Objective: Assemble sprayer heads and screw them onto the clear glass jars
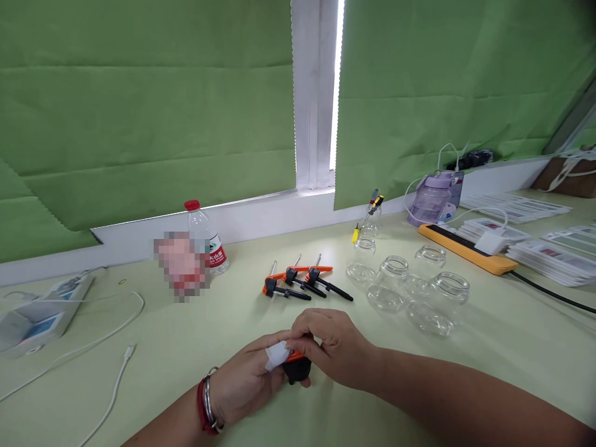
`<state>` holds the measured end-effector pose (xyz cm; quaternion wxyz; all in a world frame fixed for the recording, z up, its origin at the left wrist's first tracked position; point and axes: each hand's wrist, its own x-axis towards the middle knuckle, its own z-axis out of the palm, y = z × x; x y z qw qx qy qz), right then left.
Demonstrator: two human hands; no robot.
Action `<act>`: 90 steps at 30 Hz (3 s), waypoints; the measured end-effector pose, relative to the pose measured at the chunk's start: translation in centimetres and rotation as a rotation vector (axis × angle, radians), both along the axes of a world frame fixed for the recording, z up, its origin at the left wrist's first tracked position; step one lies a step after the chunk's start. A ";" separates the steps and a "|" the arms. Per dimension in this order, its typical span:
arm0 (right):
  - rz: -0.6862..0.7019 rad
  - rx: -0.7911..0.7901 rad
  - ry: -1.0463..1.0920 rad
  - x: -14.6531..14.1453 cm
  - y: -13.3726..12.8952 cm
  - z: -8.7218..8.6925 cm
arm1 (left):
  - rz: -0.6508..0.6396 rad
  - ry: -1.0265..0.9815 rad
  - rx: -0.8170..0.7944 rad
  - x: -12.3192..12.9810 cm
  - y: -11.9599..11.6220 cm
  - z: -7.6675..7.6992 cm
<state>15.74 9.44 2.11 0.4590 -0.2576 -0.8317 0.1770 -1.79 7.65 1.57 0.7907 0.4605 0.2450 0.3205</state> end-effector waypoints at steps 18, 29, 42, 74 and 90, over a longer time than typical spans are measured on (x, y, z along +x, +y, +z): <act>0.133 -0.031 -0.105 0.0 0.5 -0.1 | 0.131 -0.077 -0.145 -0.2 0.3 -0.5; 0.125 0.069 -0.265 0.1 0.9 -0.5 | 0.178 -0.170 -0.068 -0.4 0.8 -0.6; 0.148 0.110 -0.515 0.3 0.8 0.2 | 0.056 0.217 0.227 0.0 0.5 1.8; -0.234 -0.195 -0.838 3.6 5.2 -1.1 | 0.494 0.320 0.136 -0.9 1.6 0.7; -0.126 -0.235 -0.741 3.1 4.6 -0.2 | 0.563 0.405 0.131 -1.0 2.2 0.2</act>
